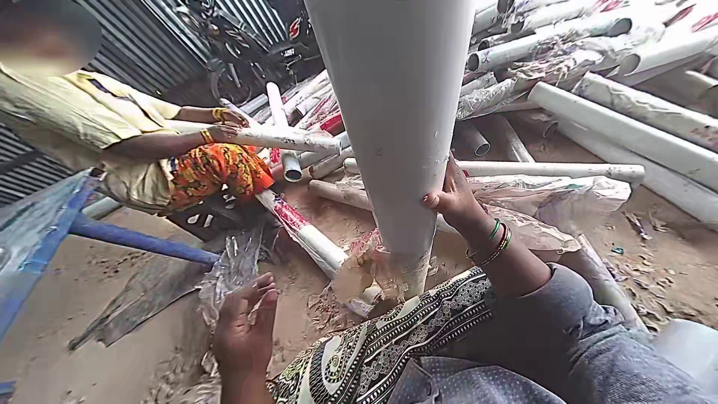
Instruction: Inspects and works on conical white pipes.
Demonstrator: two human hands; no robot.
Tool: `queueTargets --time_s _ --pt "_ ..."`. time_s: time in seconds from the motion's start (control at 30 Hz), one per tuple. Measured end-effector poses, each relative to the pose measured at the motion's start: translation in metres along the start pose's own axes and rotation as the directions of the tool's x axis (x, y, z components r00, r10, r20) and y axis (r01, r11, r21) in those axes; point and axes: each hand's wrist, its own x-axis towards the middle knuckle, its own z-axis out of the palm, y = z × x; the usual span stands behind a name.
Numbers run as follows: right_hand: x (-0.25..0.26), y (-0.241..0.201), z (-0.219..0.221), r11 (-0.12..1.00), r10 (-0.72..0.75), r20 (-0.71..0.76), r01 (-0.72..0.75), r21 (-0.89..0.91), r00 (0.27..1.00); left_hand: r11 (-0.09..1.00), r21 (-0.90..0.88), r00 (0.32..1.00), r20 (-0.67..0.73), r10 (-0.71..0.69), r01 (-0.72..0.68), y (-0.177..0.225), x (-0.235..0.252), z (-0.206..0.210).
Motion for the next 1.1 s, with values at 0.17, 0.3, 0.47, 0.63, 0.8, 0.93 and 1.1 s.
queueTargets --time_s 0.17,0.3,0.47,0.63,0.8,0.93,1.1 --pt "-0.005 -0.006 0.005 1.0 -0.023 0.024 0.023 0.016 0.999 0.949 -0.057 0.948 0.053 0.312 -0.31 0.069 -0.008 0.059" --pt "-0.007 -0.004 0.007 0.999 -0.037 0.012 0.036 0.018 0.999 0.904 -0.011 0.904 0.002 0.428 -0.428 0.088 -0.017 0.093" --pt "-0.009 -0.004 0.009 0.999 -0.003 -0.025 0.002 -0.043 1.0 0.903 0.129 0.911 0.01 0.413 -0.411 0.087 -0.018 0.12" --pt "-0.01 -0.007 0.009 1.0 0.014 -0.026 -0.014 -0.027 1.0 0.862 0.272 0.894 -0.018 0.449 -0.427 0.09 -0.013 0.132" --pt "-0.008 -0.006 0.005 0.997 0.039 -0.034 -0.041 -0.058 0.999 0.799 0.322 0.847 0.018 0.531 -0.508 0.088 -0.004 0.127" --pt "-0.006 -0.003 0.001 0.999 0.006 -0.037 -0.007 -0.035 0.999 0.811 0.269 0.843 0.005 0.538 -0.519 0.091 0.001 0.124" --pt "-0.004 -0.004 -0.002 0.997 0.039 -0.054 -0.043 -0.061 0.998 0.946 0.076 0.944 0.125 0.305 -0.316 0.094 -0.025 0.123"
